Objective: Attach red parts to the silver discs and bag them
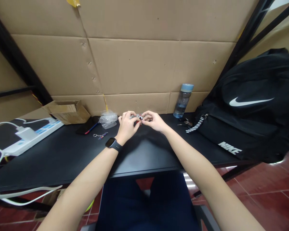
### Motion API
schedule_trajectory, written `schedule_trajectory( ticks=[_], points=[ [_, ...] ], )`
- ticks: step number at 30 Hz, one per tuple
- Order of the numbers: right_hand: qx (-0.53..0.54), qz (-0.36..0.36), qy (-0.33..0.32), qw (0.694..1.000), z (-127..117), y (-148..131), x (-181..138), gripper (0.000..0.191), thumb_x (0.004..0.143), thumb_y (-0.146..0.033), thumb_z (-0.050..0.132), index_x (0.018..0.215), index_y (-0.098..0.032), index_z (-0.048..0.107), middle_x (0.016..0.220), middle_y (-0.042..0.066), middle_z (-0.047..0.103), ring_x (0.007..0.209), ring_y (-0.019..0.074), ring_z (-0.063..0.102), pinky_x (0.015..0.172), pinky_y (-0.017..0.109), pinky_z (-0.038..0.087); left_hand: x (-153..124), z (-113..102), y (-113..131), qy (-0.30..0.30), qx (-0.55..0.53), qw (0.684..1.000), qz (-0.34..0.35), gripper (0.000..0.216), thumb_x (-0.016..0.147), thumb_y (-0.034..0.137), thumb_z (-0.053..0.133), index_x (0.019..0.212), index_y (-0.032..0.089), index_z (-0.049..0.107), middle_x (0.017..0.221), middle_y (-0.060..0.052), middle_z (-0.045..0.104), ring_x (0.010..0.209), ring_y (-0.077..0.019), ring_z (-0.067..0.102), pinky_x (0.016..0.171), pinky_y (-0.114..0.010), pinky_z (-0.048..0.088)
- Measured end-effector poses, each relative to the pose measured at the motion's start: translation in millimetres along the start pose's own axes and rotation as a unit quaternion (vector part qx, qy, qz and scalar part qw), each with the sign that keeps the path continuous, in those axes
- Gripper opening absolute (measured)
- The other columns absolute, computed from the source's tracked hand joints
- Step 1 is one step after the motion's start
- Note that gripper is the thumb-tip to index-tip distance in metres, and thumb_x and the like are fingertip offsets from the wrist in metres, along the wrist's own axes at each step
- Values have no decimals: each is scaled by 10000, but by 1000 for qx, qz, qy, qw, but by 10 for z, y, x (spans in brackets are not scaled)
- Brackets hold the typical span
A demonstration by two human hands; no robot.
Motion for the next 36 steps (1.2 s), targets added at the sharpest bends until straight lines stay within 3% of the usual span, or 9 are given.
schedule_trajectory(
  ticks=[4, 9, 12, 17, 21, 24, 26, 31, 36],
  points=[
    [-25, -1, 3, 1000, -17, 4, -4, 351, 740, -224, 735, 1063, -184, 604, 794, 4, 731, 761, 165, 693, 797, 312, 517, 15, 74, 1, -32, -13, 999, 7, 122, 942, 337, 625, 944, 259, 718, 1208, -84, 608, 1171, -291, 504, 938, -449, 345],
    [-75, -10, -17, 997, -7, -32, -16, 374, 723, -184, 703, 1081, -207, 593, 768, -17, 728, 716, 157, 675, 750, 291, 513, 9, 167, -106, -77, -63, 995, -23, 255, 1032, 399, 442, 1164, 280, 624, 1241, -69, 632, 1167, -263, 528, 953, -433, 364],
    [-72, -16, -20, 997, -1, -64, -23, 380, 717, -176, 695, 1083, -202, 596, 772, -16, 729, 683, 145, 655, 729, 279, 508, -35, 313, -63, -141, -79, 987, 15, 330, 999, 524, 483, 1177, 297, 644, 1325, -55, 606, 1248, -281, 497, 1004, -455, 355],
    [-118, -34, -22, 992, -16, -107, -39, 381, 717, -157, 672, 1088, -206, 603, 758, -27, 727, 651, 132, 627, 701, 258, 498, -119, 533, -92, -232, -68, 970, 32, 375, 899, 559, 610, 1155, 296, 687, 1349, -67, 592, 1258, -333, 498, 1013, -496, 379],
    [-167, -28, -41, 985, -21, -85, -57, 409, 709, -114, 640, 1105, -211, 607, 743, -35, 733, 611, 123, 613, 661, 237, 485, -71, 451, -251, -226, -76, 971, 23, 423, 933, 516, 562, 1307, 326, 618, 1385, -71, 575, 1280, -330, 489, 1036, -500, 386],
    [-194, -8, -76, 978, 7, -22, -69, 423, 705, -97, 657, 1111, -210, 621, 734, -36, 737, 613, 123, 620, 664, 232, 483, -25, 334, -523, -210, -53, 976, -4, 260, 911, 340, 575, 1133, 299, 706, 1293, -64, 614, 1219, -300, 519, 1035, -479, 389],
    [-211, 2, -99, 973, 19, 28, -72, 392, 703, -90, 677, 1076, -206, 649, 742, -28, 742, 635, 125, 631, 691, 236, 487, -51, 353, -679, -240, -30, 970, -3, 178, 808, 291, 681, 969, 289, 756, 1188, -60, 633, 1159, -300, 531, 1021, -469, 390],
    [-251, 25, -114, 961, -101, 173, -59, 275, 722, -146, 736, 992, -191, 718, 827, 8, 754, 697, 137, 643, 713, 250, 498, -159, 524, -882, -295, -10, 955, -8, 254, 740, 397, 773, 986, 341, 790, 1115, -65, 625, 1074, -299, 528, 977, -458, 399],
    [-373, 88, -61, 922, -466, 383, -73, 471, 634, -143, 841, 1087, -215, 736, 1106, 76, 743, 932, 220, 683, 821, 295, 507, -156, 604, -815, -261, 11, 965, -12, 205, 817, 468, 698, 925, 318, 789, 1076, -89, 627, 1064, -316, 506, 959, -484, 391]
  ],
)
Point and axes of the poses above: each hand's wrist, its own x-axis towards the middle knuckle, its own z-axis out of the palm, y = z × x, the point moved 10 cm from there along x, towards the middle knuckle
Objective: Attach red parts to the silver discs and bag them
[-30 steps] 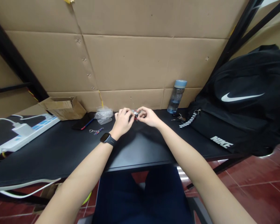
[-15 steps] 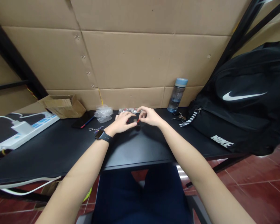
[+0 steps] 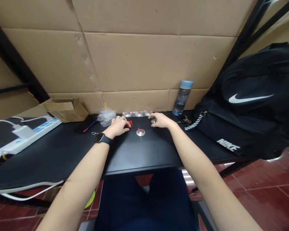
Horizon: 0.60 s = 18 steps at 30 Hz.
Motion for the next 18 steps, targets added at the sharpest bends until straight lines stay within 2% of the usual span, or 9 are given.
schedule_trajectory(
  ticks=[4, 12, 15, 18],
  points=[
    [-26, 53, -17, 998, 20, 240, -24, 515, 617, -123, 853, 1111, -210, 737, 1096, 93, 756, 937, 246, 711, 840, 301, 519, 8, 12, 61, 15, 17, 1000, 1, 182, 842, 433, 668, 823, 285, 771, 1034, -100, 634, 1059, -323, 507, 937, -478, 398],
    [-13, 57, -19, 998, 33, 342, -16, 389, 712, -98, 793, 1084, -193, 726, 1024, 77, 765, 866, 202, 707, 809, 285, 526, -14, 42, 113, 4, 19, 1000, 7, 178, 906, 336, 553, 836, 265, 701, 1025, -81, 685, 1055, -305, 520, 896, -448, 380],
    [-8, 57, -15, 998, 24, 354, -19, 406, 722, -109, 799, 1112, -186, 711, 1029, 76, 757, 846, 185, 698, 794, 276, 523, 5, -20, 156, 17, 4, 1000, 7, 194, 964, 325, 482, 899, 266, 655, 1020, -65, 711, 1061, -280, 545, 907, -430, 368],
    [-2, 59, -7, 998, 11, 369, -26, 437, 716, -128, 816, 1133, -186, 700, 1012, 68, 749, 824, 172, 687, 765, 263, 516, 12, -144, 227, 46, -23, 999, 11, 133, 955, 316, 532, 916, 257, 644, 1003, -52, 730, 1034, -260, 592, 907, -408, 359]
  ],
)
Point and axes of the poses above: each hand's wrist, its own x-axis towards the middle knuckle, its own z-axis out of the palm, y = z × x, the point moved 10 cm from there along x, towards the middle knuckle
